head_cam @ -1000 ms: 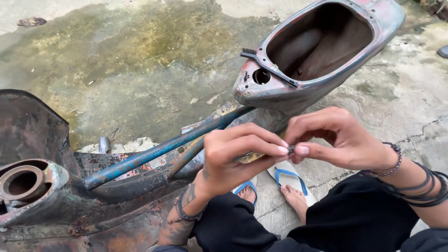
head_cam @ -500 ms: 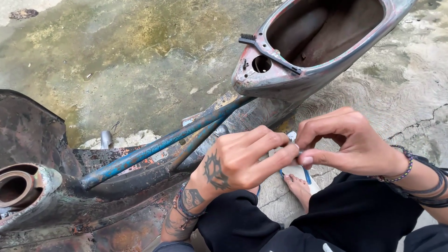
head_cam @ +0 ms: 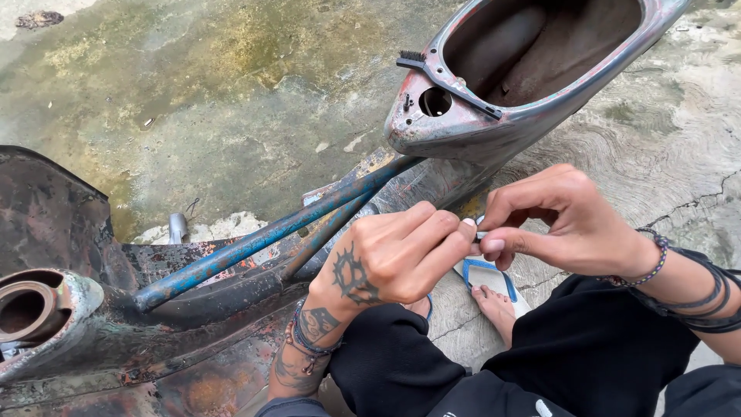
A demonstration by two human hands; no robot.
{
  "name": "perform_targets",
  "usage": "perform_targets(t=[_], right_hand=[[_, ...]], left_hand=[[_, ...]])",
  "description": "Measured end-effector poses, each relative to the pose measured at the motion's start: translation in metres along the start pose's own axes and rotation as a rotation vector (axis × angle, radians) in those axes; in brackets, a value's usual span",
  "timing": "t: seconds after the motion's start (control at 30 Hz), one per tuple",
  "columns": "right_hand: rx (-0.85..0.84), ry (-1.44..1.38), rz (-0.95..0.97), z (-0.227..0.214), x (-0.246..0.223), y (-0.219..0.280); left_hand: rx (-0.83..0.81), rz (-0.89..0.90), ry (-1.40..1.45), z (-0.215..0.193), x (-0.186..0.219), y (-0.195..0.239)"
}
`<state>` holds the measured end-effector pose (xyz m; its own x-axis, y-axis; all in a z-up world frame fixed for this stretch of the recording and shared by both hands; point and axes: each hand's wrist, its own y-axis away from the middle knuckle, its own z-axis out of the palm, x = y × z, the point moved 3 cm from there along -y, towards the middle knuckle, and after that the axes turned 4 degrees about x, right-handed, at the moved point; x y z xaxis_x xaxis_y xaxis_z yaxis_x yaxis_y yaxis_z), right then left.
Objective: The person cleans a small metal pin by hand and then uses a wire brush to scrub a larger mechanical component, likely a motorcycle clutch assembly. The person scrubs the component thoroughly while holding it in their hands.
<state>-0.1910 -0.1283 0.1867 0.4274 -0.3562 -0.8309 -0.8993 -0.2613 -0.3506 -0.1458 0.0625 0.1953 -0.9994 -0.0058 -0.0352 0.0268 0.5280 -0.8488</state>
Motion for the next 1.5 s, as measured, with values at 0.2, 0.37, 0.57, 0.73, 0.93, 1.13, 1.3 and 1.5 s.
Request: perform_targets(t=[0.2,0.37,0.57,0.73,0.93,1.13,1.3,1.5], right_hand=[[-0.111,-0.147,0.193,0.01,0.014,0.0],[0.126,-0.161,0.108,0.015,0.011,0.002],[0.234,0.341,-0.188,0.013,-0.001,-0.002],[0.302,0.577,-0.471,0.016,-0.004,0.004],[0.356,0.553,-0.488,0.003,0.0,0.003],[0.339,0.527,-0.511,-0.001,0.001,0.003],[0.282,0.638,-0.615,0.0,0.001,0.008],[0.284,0.681,-0.64,0.0,0.001,0.008]], left_hand=[[-0.151,0.001,-0.301,0.01,-0.007,0.0],[-0.066,-0.11,-0.184,0.016,-0.012,0.0],[-0.09,-0.306,0.012,0.024,-0.016,0.003],[-0.12,-0.498,0.129,0.033,-0.019,0.018],[-0.046,-0.55,0.388,0.015,-0.02,0.008],[0.048,-0.431,0.495,0.019,-0.022,0.012],[0.047,-0.496,0.512,0.018,-0.022,0.011],[-0.038,-0.557,0.339,0.02,-0.024,0.01]])
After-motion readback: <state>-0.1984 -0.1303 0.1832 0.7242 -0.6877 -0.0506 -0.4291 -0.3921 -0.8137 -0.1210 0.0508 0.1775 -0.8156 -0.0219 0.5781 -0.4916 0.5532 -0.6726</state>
